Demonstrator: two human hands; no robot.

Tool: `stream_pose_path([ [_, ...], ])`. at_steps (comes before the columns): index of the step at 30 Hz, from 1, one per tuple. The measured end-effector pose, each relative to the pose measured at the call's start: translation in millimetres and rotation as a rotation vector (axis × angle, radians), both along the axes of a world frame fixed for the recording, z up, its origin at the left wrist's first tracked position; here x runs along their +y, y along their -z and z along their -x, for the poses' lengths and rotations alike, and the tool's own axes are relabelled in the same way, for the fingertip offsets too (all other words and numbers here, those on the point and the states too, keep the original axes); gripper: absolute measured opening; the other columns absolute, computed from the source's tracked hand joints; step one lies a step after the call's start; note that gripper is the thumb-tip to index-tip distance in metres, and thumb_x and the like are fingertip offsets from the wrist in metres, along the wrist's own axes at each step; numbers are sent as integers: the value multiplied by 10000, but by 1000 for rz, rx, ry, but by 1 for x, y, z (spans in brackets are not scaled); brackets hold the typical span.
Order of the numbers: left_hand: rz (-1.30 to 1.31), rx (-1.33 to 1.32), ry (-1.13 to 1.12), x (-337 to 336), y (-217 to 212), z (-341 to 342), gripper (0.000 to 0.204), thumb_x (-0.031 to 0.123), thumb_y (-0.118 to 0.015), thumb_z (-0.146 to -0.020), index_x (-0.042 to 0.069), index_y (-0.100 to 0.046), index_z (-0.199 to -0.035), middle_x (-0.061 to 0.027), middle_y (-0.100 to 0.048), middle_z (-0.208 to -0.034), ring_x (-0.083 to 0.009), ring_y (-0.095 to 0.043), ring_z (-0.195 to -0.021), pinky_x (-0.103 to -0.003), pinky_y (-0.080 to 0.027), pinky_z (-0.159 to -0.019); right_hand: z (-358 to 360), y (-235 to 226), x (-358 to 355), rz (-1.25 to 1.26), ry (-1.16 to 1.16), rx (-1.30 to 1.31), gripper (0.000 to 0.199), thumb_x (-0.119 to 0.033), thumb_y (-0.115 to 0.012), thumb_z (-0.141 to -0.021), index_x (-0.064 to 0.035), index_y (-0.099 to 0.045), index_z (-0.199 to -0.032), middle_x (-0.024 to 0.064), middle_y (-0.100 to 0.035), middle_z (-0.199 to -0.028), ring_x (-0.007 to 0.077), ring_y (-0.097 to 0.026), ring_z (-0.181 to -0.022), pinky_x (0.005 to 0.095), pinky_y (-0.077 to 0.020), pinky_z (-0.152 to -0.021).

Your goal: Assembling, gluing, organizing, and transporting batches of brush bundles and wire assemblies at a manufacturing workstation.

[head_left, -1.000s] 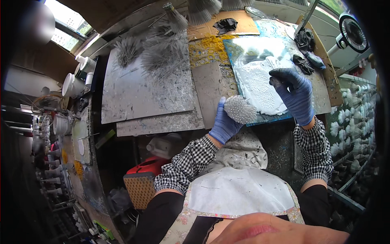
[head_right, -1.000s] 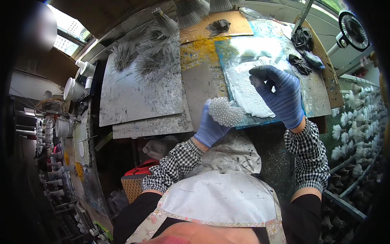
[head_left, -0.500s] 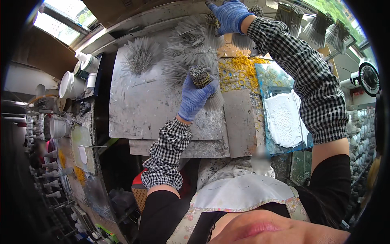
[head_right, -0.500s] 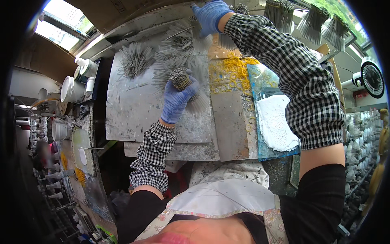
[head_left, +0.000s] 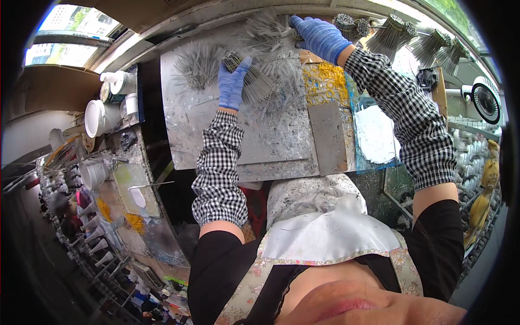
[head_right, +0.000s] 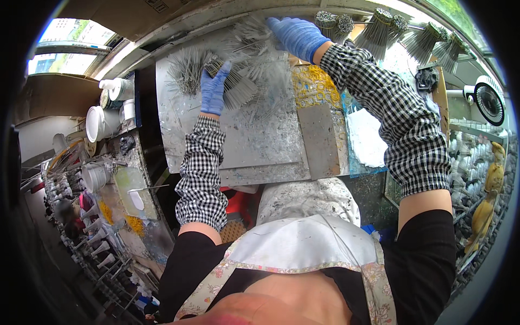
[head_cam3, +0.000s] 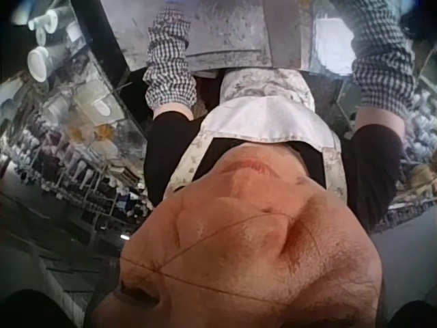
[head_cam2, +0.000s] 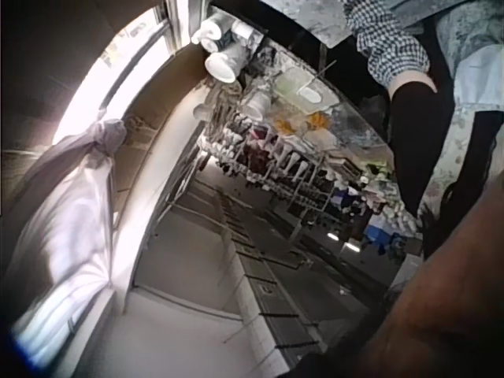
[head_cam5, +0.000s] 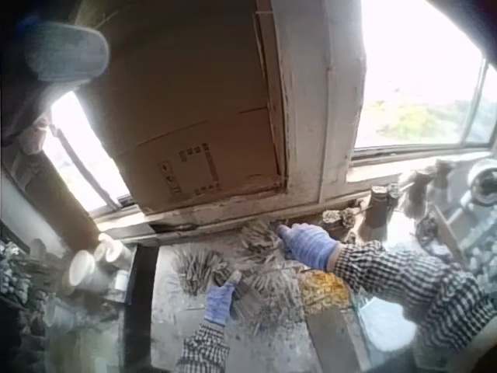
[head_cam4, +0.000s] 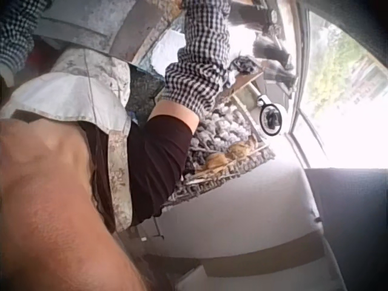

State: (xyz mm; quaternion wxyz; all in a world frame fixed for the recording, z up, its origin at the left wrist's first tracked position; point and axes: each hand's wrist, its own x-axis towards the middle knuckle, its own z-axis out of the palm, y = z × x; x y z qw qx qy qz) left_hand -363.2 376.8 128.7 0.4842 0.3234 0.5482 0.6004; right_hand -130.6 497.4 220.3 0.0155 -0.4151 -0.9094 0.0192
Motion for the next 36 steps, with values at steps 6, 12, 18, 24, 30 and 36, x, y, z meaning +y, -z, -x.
stream_pose_path([
  [6,84,66,-6,16,-34,2,470,325,-780,-822,45,-565,-1133,-49,-639,-1034,-145,-618,-870,-282,-519,-804,-3,-7,-10,20,-75,57,415,-225,-707,-825,-84,-514,-1165,194,-660,-934,367,-670,-871,454,-545,-718],
  [12,130,616,83,13,-51,-35,597,393,-797,-783,11,-517,-1147,-83,-648,-1005,-208,-613,-904,-329,-485,-869,-2,-4,-16,124,-32,13,430,-281,-708,-830,-147,-511,-1189,129,-643,-924,326,-654,-884,438,-533,-735],
  [18,245,244,277,19,-31,-17,552,303,-865,-715,41,-549,-1083,-32,-643,-939,-118,-608,-787,-270,-526,-704,0,-9,-27,163,-29,2,432,-285,-712,-826,-138,-524,-1186,124,-642,-932,319,-654,-881,436,-532,-722],
  [24,222,415,173,4,-28,-63,457,197,-813,-776,58,-534,-1110,-48,-641,-970,-141,-611,-800,-288,-524,-744,-12,3,-30,181,-41,12,414,-272,-713,-826,-148,-542,-1182,127,-648,-903,324,-660,-847,434,-534,-708],
  [30,81,384,72,1,-21,-95,746,193,-846,-723,4,-358,-1255,-117,-627,-1105,-203,-627,-977,-322,-504,-884,3,1,-35,20,-113,85,369,-78,-605,-872,-120,-565,-1237,135,-688,-892,309,-695,-826,402,-563,-675],
  [36,25,658,166,-6,-47,-104,767,174,-751,-776,-57,-286,-1341,-202,-612,-1182,-304,-599,-1086,-361,-432,-999,1,8,-30,16,-121,144,342,-99,-597,-882,-109,-550,-1221,106,-669,-858,262,-676,-782,370,-533,-643],
])
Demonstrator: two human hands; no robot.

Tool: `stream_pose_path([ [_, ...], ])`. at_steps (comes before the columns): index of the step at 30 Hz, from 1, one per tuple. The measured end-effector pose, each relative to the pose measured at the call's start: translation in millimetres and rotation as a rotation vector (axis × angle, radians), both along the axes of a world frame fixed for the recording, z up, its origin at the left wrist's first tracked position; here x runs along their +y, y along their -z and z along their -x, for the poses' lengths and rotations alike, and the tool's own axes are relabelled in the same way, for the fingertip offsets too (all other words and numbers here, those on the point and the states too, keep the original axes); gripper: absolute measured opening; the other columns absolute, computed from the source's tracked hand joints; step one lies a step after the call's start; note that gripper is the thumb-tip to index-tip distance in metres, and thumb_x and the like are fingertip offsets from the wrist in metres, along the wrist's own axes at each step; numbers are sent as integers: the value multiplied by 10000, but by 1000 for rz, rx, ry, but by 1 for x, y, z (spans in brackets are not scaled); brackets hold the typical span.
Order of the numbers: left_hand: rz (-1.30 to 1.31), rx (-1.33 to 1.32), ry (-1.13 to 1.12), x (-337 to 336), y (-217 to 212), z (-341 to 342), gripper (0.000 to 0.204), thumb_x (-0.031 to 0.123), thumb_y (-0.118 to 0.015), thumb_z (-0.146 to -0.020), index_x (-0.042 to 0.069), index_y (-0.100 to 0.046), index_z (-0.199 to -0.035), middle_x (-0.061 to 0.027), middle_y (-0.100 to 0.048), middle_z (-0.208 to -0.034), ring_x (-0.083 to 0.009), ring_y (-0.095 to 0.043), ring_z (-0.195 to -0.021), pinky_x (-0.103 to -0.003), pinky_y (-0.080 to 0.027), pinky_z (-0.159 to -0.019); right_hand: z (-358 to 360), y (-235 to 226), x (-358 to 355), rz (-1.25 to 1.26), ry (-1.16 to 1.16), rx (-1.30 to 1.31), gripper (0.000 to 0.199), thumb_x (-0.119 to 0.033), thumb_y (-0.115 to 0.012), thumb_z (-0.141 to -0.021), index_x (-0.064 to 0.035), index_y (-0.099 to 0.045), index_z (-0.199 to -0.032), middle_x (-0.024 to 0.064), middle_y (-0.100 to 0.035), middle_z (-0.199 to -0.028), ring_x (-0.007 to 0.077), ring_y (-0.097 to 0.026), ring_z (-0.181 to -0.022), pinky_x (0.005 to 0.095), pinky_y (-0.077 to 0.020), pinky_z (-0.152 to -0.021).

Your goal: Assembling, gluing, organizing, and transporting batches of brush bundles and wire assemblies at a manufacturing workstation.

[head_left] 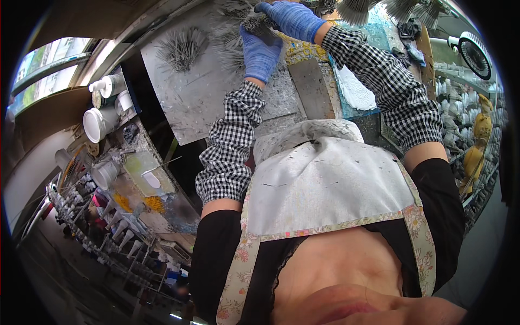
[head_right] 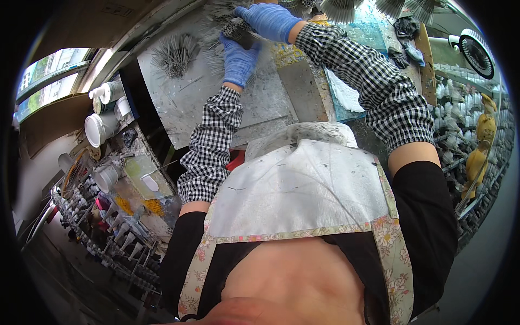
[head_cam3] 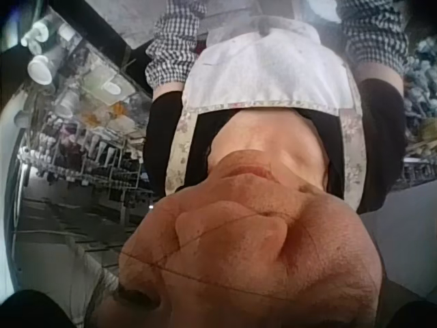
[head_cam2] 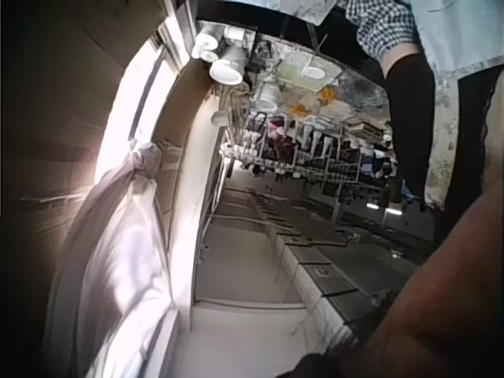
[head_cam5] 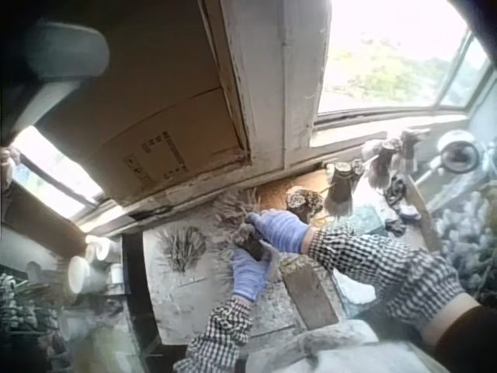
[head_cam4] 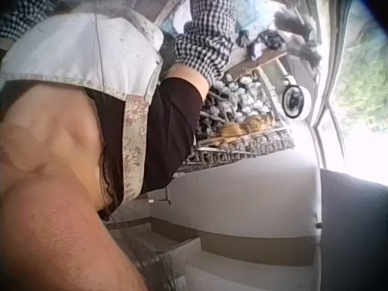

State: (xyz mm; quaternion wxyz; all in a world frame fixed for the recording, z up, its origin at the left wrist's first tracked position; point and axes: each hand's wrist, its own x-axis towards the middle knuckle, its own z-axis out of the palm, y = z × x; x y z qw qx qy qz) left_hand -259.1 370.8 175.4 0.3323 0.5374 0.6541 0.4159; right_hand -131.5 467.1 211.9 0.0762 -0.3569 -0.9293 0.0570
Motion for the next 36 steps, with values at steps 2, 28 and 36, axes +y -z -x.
stream_pose_path([
  [2,56,29,117,-6,-10,12,790,206,-728,-792,-53,-256,-1370,-196,-610,-1179,-320,-589,-1096,-374,-433,-998,-6,-6,4,-3,-59,16,230,-197,-595,-910,-50,-566,-1084,68,-642,-786,210,-642,-665,332,-484,-550],
  [28,50,776,488,55,-29,61,326,314,-533,-883,67,-637,-1068,-205,-670,-1025,-374,-635,-963,-475,-494,-840,-134,-29,-213,195,547,248,466,-133,-708,-787,-109,-588,-1237,139,-618,-1115,315,-584,-1037,412,-473,-900],
  [36,-19,773,485,62,-28,63,335,317,-539,-876,58,-624,-1072,-214,-663,-1023,-391,-626,-962,-485,-491,-828,-158,-51,-188,289,670,498,325,-118,-694,-820,-65,-654,-1138,158,-656,-998,306,-629,-938,381,-503,-838],
])
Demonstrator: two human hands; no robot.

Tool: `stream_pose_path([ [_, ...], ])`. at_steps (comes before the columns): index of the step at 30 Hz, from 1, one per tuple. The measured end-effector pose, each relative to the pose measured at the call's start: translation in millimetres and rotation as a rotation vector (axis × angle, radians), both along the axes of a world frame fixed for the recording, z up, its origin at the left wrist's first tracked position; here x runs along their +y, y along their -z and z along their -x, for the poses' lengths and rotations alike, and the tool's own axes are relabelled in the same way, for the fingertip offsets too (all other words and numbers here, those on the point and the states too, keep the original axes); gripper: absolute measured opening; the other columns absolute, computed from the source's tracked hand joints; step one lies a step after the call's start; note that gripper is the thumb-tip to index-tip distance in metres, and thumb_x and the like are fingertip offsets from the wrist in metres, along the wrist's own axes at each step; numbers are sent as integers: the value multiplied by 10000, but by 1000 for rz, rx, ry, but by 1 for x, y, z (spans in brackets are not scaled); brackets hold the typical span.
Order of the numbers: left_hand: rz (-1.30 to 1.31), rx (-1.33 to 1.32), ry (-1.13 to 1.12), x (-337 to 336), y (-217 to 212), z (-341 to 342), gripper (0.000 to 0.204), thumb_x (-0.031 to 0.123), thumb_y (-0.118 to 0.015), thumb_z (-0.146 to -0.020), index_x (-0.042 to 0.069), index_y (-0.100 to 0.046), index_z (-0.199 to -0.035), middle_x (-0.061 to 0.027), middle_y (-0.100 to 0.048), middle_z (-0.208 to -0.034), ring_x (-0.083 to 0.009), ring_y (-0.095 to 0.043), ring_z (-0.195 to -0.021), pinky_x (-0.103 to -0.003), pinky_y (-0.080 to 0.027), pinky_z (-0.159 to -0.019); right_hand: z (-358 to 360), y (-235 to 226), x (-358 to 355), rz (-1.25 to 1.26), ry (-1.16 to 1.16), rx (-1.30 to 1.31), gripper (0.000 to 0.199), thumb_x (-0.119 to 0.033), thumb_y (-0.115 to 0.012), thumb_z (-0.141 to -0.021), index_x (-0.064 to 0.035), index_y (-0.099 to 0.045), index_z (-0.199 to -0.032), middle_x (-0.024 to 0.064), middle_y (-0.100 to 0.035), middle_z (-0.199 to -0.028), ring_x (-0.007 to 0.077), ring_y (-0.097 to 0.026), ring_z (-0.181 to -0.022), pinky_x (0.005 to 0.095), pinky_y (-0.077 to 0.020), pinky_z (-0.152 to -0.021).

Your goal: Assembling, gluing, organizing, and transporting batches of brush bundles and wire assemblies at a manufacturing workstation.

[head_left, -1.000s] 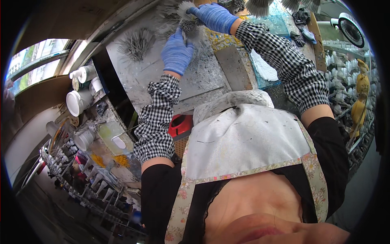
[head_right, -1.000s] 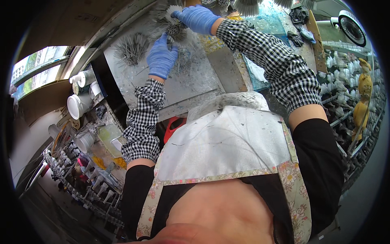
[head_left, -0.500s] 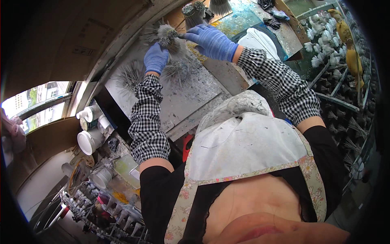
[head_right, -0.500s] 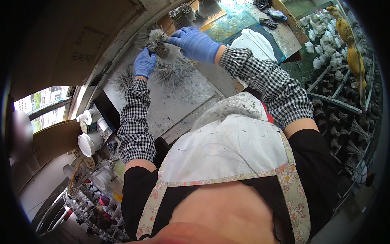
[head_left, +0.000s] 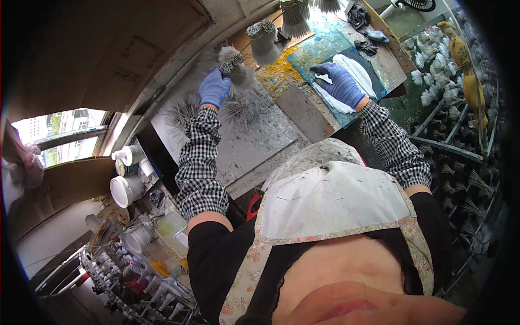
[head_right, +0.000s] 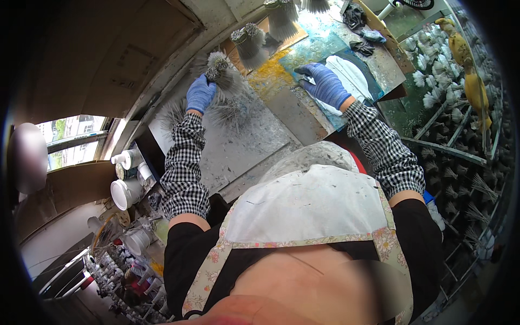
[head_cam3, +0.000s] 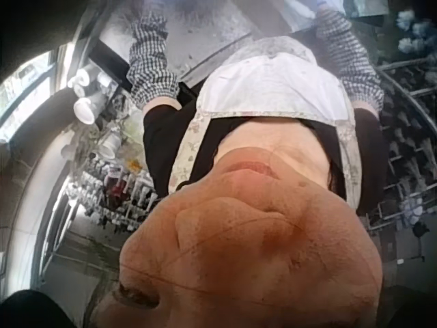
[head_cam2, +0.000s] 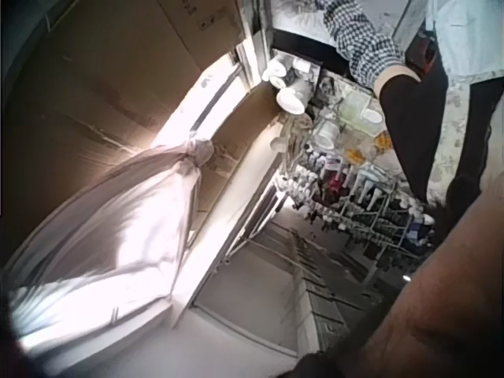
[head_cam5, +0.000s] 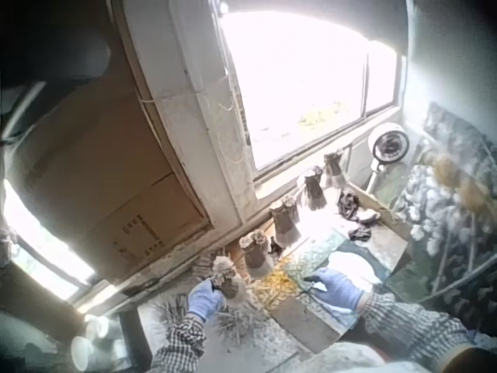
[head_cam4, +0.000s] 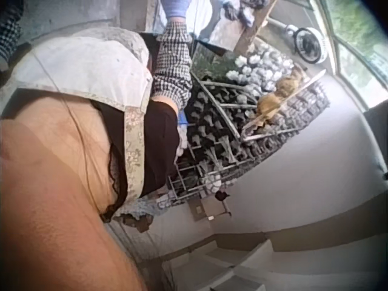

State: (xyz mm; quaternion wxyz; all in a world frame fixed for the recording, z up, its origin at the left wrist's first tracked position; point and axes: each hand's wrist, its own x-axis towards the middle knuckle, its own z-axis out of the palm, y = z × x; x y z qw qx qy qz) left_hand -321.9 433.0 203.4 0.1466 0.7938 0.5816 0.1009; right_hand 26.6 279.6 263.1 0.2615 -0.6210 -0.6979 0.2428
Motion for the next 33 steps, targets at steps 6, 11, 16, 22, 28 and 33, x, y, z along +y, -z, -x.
stream_pose_path([
  [6,29,-145,61,5,-8,21,215,162,-572,-877,20,-639,-1024,-242,-654,-969,-409,-622,-911,-470,-490,-796,-84,19,129,-182,348,576,261,-215,-597,-941,-40,-669,-1121,87,-707,-1005,129,-628,-822,287,-516,-734],
  [11,-67,-101,108,9,-37,32,224,158,-589,-894,-3,-643,-1040,-221,-664,-980,-398,-628,-914,-445,-495,-808,-90,3,216,113,459,767,358,-289,-553,-962,4,-636,-1150,68,-663,-823,131,-604,-666,294,-498,-592],
  [16,-124,-4,113,24,-65,34,254,174,-588,-917,-12,-644,-1081,-228,-662,-1031,-395,-625,-951,-436,-487,-838,-89,23,255,-72,413,1276,223,-191,-534,-969,-21,-669,-1022,63,-691,-804,130,-548,-547,282,-455,-512],
  [22,-191,110,131,33,-86,61,225,148,-601,-902,-7,-646,-1059,-229,-661,-1008,-402,-621,-938,-443,-482,-821,-61,-8,245,-80,542,1200,170,-67,-576,-887,-4,-708,-974,79,-732,-893,151,-655,-755,261,-501,-688],
  [28,-185,113,147,22,-96,71,198,141,-591,-894,8,-655,-1026,-228,-650,-981,-407,-611,-919,-456,-481,-804,-55,5,261,-211,466,562,160,-113,-587,-919,-43,-721,-972,55,-737,-919,134,-631,-747,264,-481,-671],
  [33,-289,38,306,34,-89,64,172,149,-595,-903,0,-640,-975,-233,-647,-898,-406,-623,-831,-438,-488,-725,-87,39,276,-331,426,180,204,-140,-594,-886,-123,-742,-1025,59,-728,-913,160,-674,-790,298,-508,-682],
])
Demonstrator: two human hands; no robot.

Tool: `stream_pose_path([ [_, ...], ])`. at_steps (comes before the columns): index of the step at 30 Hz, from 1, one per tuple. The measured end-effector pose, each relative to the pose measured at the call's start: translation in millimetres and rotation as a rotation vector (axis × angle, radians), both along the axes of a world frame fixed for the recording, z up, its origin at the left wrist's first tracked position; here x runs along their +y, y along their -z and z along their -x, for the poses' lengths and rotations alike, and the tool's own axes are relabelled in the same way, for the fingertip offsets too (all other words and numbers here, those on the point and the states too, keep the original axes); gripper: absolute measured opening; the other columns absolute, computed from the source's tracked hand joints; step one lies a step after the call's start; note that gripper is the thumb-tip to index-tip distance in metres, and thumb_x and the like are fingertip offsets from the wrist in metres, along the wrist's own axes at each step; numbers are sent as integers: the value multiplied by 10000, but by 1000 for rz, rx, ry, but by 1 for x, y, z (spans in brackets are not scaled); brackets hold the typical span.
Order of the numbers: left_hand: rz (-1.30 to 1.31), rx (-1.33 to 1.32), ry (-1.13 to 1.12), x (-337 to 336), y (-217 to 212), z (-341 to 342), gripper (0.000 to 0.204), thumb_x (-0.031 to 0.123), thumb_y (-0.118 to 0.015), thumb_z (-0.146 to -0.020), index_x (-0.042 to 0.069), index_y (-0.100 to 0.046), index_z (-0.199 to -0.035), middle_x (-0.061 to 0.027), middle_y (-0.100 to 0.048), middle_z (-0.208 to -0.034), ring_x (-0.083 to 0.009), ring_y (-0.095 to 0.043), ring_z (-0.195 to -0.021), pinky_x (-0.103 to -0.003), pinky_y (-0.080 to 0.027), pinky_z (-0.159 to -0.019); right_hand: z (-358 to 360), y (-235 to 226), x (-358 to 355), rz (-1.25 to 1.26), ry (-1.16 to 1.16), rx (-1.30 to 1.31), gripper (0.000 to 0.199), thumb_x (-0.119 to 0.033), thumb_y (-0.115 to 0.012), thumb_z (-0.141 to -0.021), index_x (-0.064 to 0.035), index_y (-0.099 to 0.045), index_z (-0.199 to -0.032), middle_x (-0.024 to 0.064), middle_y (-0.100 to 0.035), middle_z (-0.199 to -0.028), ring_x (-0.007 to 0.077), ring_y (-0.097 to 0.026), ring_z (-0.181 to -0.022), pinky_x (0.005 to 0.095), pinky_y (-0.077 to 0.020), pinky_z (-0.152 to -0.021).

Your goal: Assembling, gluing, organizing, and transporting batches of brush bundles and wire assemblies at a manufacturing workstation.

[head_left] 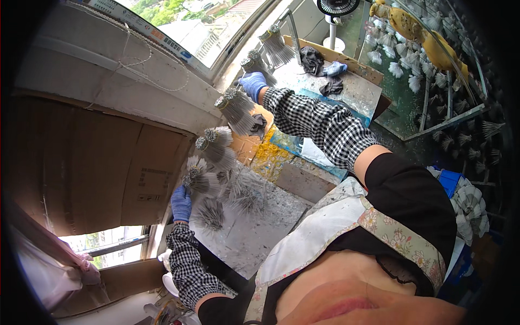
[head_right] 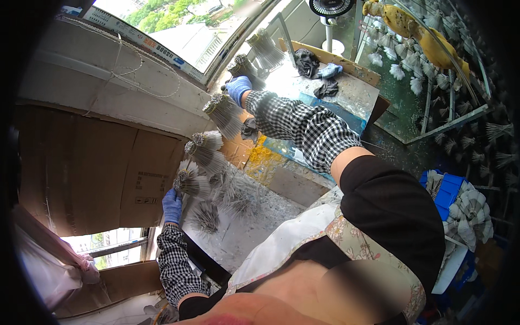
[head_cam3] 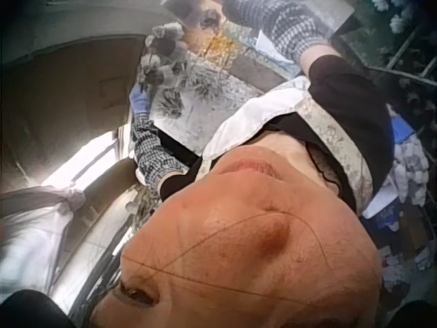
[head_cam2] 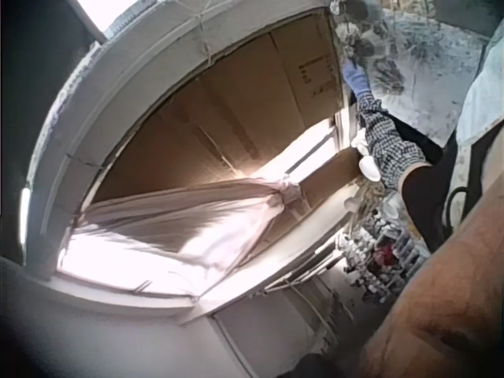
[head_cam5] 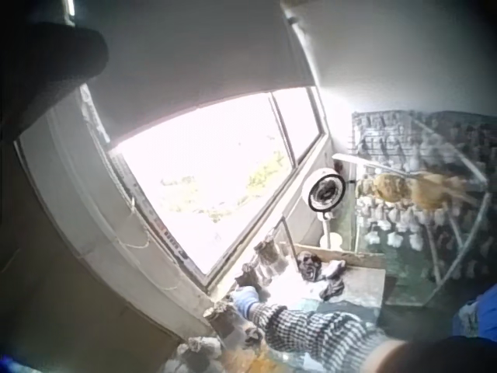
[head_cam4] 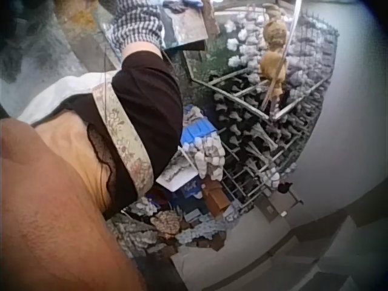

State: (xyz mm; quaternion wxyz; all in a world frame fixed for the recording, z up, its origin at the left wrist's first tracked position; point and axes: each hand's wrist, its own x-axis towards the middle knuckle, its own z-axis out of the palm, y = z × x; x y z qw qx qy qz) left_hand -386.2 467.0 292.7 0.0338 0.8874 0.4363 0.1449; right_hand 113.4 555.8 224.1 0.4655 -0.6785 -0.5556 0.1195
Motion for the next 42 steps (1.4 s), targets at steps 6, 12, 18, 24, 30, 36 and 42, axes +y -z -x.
stream_pose_path([
  [6,20,200,-11,-5,-11,16,199,142,-565,-898,-15,-628,-1002,-237,-644,-942,-418,-611,-874,-451,-490,-770,23,-2,-35,287,-50,-443,302,-61,-605,-838,-189,-702,-1094,34,-716,-987,181,-692,-841,296,-535,-689],
  [12,60,233,-40,3,-91,57,135,125,-587,-858,-9,-573,-860,-219,-575,-824,-413,-556,-820,-470,-444,-763,72,-46,-74,209,61,1448,132,-69,-627,-873,-57,-676,-995,71,-711,-938,190,-680,-837,334,-516,-711],
  [18,268,89,206,76,-31,-22,210,127,-516,-878,-4,-619,-1004,-216,-622,-930,-387,-573,-907,-452,-448,-836,38,-71,-130,407,314,1169,132,-82,-618,-894,-54,-720,-974,13,-687,-814,83,-540,-572,250,-422,-498],
  [24,391,-40,474,117,25,-92,199,152,-507,-904,1,-622,-962,-194,-615,-882,-375,-567,-857,-454,-450,-791,10,-101,-249,284,384,852,253,-22,-541,-917,-54,-669,-1133,-7,-672,-1021,33,-566,-673,169,-459,-564],
  [30,452,-64,730,46,12,-182,213,177,-498,-930,7,-625,-919,-171,-608,-834,-363,-561,-808,-456,-452,-747,13,-183,-418,-65,926,1012,170,-118,-621,-924,-14,-647,-1055,10,-667,-824,49,-589,-627,195,-430,-466],
  [36,287,-33,1124,-6,-37,-316,157,89,-490,-892,28,-634,-909,-155,-615,-821,-357,-569,-806,-442,-451,-721,20,-211,-538,-389,1041,766,213,-115,-634,-910,1,-645,-1087,38,-689,-885,50,-591,-667,187,-453,-517],
  [42,364,-88,1211,-116,-85,-405,108,49,-535,-854,23,-625,-907,-145,-617,-845,-341,-572,-804,-427,-452,-714,32,-257,-652,-432,1245,863,221,-76,-632,-901,26,-638,-1097,62,-682,-963,113,-640,-871,259,-533,-794],
])
